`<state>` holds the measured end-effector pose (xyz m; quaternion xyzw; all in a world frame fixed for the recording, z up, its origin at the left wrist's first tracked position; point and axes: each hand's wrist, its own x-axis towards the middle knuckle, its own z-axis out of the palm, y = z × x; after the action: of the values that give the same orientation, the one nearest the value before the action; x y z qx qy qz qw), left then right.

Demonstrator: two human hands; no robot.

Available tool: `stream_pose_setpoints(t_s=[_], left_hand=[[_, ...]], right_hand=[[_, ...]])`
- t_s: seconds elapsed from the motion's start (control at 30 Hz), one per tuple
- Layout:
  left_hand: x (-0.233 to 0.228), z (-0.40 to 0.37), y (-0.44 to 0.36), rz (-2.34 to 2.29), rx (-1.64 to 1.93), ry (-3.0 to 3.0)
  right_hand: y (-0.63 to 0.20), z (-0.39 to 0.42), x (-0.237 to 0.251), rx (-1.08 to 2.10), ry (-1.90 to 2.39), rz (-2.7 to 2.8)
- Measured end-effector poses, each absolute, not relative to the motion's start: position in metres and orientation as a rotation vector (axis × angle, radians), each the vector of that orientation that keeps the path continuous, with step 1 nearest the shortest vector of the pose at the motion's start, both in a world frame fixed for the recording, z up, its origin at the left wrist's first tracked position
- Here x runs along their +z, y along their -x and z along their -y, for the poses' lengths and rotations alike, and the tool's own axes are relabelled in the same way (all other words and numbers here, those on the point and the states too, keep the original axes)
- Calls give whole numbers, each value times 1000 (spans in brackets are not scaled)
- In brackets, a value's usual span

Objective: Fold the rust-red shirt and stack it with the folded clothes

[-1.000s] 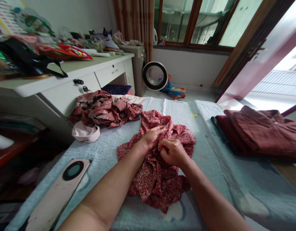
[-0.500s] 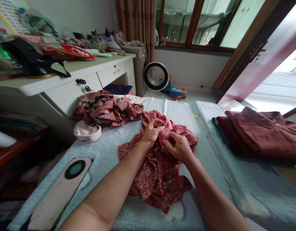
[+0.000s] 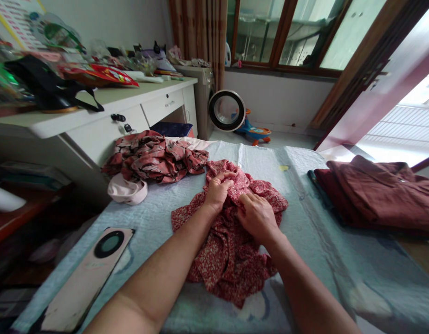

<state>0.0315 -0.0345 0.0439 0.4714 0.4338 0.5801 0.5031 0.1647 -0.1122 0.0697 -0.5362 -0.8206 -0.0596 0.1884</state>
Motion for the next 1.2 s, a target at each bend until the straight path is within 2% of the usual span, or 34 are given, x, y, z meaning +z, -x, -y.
stream_pose_setpoints(t_s=[0.3,0.63,0.77,0.93,1.03,1.2], left_hand=[[38,26,-28,-808,1318,-1232],[37,35,-31,-1155,1338,-1836],[36,33,-30,-1160,1328,-1971],[23,27,-27,-1236,1024,-2170],[14,26,-29,-1317,841,-2280],[9,26,-33,-1298,807,-2388]], right_hand=[[-176,106,70,-177,1694,2021],[-177,107,71,-162,1775,1929],[-176,107,74,-148,1607,1981],[-184,102,76,-50,1461,1866],[-197,95,73,-16,1569,1746],[-217,84,67,3,1869,1672]])
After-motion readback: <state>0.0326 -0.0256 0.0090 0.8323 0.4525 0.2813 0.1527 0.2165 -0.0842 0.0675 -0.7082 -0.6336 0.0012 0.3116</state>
